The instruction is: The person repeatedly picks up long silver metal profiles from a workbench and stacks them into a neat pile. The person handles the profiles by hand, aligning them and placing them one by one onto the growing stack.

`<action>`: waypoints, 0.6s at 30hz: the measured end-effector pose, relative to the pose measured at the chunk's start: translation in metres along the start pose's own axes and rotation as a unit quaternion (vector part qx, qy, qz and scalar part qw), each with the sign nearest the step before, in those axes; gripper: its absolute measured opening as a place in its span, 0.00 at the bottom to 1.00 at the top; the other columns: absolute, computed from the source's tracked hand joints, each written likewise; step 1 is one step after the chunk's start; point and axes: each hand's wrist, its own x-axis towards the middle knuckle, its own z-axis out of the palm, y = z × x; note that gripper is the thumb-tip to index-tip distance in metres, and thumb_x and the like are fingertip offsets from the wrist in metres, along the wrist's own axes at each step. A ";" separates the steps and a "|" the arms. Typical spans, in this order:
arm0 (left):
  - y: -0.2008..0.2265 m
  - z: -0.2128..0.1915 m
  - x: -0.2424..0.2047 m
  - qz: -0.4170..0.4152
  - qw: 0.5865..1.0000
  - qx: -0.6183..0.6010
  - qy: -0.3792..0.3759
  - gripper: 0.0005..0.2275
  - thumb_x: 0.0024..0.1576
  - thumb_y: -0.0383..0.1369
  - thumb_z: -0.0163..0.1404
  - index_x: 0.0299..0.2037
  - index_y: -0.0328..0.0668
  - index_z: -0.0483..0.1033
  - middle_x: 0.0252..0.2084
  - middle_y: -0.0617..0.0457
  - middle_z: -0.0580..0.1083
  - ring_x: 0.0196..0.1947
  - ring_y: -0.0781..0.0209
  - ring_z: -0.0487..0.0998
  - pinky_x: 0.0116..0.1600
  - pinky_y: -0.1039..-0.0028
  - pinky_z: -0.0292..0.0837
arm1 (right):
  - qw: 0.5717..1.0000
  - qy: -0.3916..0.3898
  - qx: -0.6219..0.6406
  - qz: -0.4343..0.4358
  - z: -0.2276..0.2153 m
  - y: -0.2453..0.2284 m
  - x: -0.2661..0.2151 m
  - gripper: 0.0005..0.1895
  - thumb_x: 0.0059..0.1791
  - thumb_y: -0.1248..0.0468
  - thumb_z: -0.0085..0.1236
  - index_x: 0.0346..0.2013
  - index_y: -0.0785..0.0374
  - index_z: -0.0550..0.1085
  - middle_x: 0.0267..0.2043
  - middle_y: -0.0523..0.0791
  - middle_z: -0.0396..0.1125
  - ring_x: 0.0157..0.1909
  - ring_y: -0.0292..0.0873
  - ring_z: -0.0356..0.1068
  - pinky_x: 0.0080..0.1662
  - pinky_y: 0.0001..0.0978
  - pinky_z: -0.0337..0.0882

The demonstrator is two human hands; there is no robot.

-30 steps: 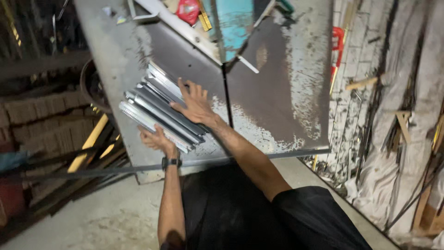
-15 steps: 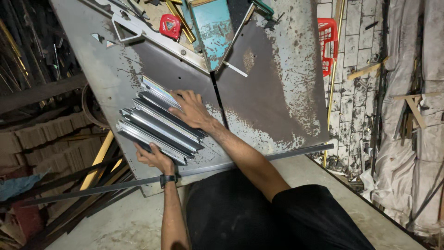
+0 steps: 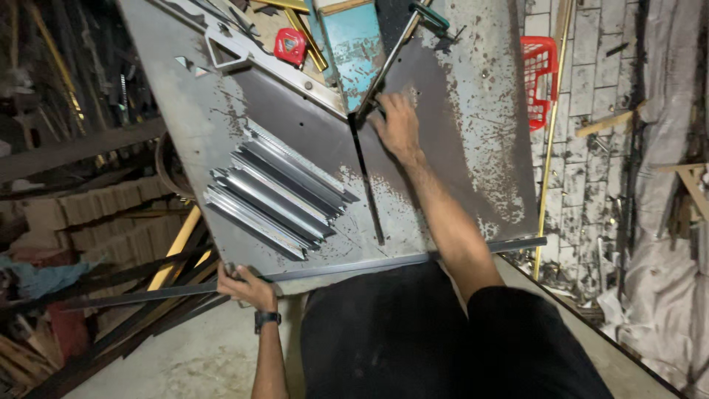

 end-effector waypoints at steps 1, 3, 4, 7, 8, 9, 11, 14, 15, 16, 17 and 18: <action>-0.006 -0.010 0.000 0.034 0.999 0.034 -0.023 0.26 0.70 0.49 0.41 0.71 0.37 0.61 0.64 0.37 0.60 0.65 0.39 0.65 0.66 0.43 0.60 | 0.999 -0.033 0.009 0.042 0.002 0.001 -0.002 0.15 0.43 0.61 0.65 0.40 0.66 0.78 0.39 0.50 0.70 0.45 0.58 0.71 0.47 0.48 0.71; -0.019 -0.030 0.000 0.094 0.988 0.101 -0.068 0.27 0.69 0.48 0.44 0.71 0.37 0.61 0.66 0.37 0.62 0.67 0.35 0.63 0.67 0.40 0.54 | 0.987 -0.105 0.026 0.121 -0.003 0.003 -0.013 0.07 0.47 0.65 0.65 0.38 0.63 0.80 0.39 0.49 0.71 0.45 0.56 0.72 0.46 0.47 0.71; -0.026 -0.041 0.001 0.119 0.977 0.140 -0.112 0.26 0.68 0.48 0.44 0.71 0.41 0.62 0.66 0.40 0.63 0.67 0.37 0.63 0.67 0.42 0.54 | 0.986 -0.103 0.045 0.124 -0.010 0.004 -0.022 0.07 0.49 0.65 0.65 0.39 0.63 0.79 0.41 0.50 0.71 0.45 0.56 0.72 0.48 0.46 0.72; -0.042 -0.055 -0.017 0.179 0.933 0.226 -0.214 0.25 0.64 0.48 0.47 0.69 0.49 0.65 0.66 0.47 0.66 0.68 0.42 0.63 0.67 0.44 0.55 | 0.975 -0.107 0.078 0.180 -0.032 0.013 -0.040 0.08 0.50 0.63 0.64 0.41 0.63 0.79 0.40 0.50 0.71 0.44 0.54 0.72 0.48 0.45 0.72; -0.044 -0.057 -0.025 0.197 0.922 0.243 -0.229 0.26 0.62 0.47 0.47 0.69 0.49 0.66 0.66 0.48 0.66 0.68 0.42 0.62 0.66 0.43 0.55 | 0.968 -0.110 0.085 0.209 -0.036 0.016 -0.041 0.09 0.50 0.63 0.64 0.41 0.63 0.79 0.39 0.50 0.71 0.44 0.53 0.73 0.47 0.45 0.73; -0.045 -0.060 -0.021 0.224 0.905 0.262 -0.248 0.26 0.61 0.46 0.48 0.69 0.50 0.66 0.66 0.49 0.66 0.68 0.43 0.62 0.65 0.43 0.56 | 0.969 -0.110 0.096 0.201 -0.036 0.014 -0.043 0.10 0.50 0.62 0.64 0.44 0.64 0.78 0.40 0.50 0.71 0.44 0.53 0.73 0.47 0.45 0.73; -0.040 -0.060 -0.024 0.242 0.891 0.300 -0.240 0.26 0.58 0.46 0.50 0.68 0.54 0.67 0.66 0.51 0.67 0.68 0.43 0.62 0.65 0.45 0.56 | 0.969 -0.104 0.120 0.187 -0.034 0.013 -0.036 0.14 0.51 0.61 0.64 0.49 0.64 0.77 0.42 0.50 0.71 0.44 0.54 0.73 0.48 0.45 0.72; -0.026 -0.050 -0.025 0.258 0.881 0.329 -0.223 0.25 0.55 0.45 0.53 0.64 0.57 0.70 0.64 0.53 0.68 0.67 0.45 0.63 0.63 0.44 0.57 | 0.974 -0.128 0.082 0.166 -0.015 0.007 -0.010 0.17 0.46 0.60 0.67 0.47 0.62 0.79 0.42 0.50 0.71 0.45 0.56 0.71 0.46 0.48 0.71; -0.025 -0.051 -0.023 0.259 0.878 0.338 -0.219 0.24 0.54 0.45 0.55 0.62 0.57 0.71 0.63 0.54 0.68 0.66 0.46 0.63 0.61 0.43 0.57 | 0.974 -0.146 0.063 0.163 -0.006 0.001 -0.007 0.15 0.46 0.60 0.67 0.47 0.60 0.80 0.42 0.50 0.71 0.46 0.56 0.71 0.46 0.48 0.71; -0.026 -0.052 -0.019 0.256 0.883 0.320 -0.228 0.21 0.55 0.44 0.55 0.59 0.56 0.72 0.63 0.55 0.69 0.67 0.48 0.64 0.62 0.45 0.58 | 0.972 -0.164 0.044 0.161 0.003 -0.005 -0.006 0.14 0.46 0.61 0.66 0.46 0.57 0.81 0.43 0.50 0.71 0.47 0.56 0.71 0.47 0.47 0.71; -0.028 -0.056 -0.020 0.250 0.888 0.303 -0.239 0.18 0.56 0.43 0.55 0.55 0.56 0.73 0.62 0.56 0.70 0.67 0.50 0.65 0.63 0.46 0.59 | 0.970 -0.185 0.024 0.159 0.007 -0.010 -0.010 0.13 0.46 0.61 0.65 0.46 0.55 0.81 0.44 0.50 0.70 0.48 0.55 0.71 0.47 0.47 0.71; -0.032 -0.061 -0.020 0.245 0.892 0.286 -0.251 0.15 0.56 0.43 0.56 0.52 0.55 0.73 0.62 0.57 0.70 0.67 0.52 0.66 0.64 0.48 0.60 | 0.963 -0.200 0.028 0.178 0.008 -0.015 -0.015 0.13 0.49 0.59 0.64 0.47 0.56 0.80 0.45 0.49 0.71 0.50 0.55 0.71 0.49 0.47 0.72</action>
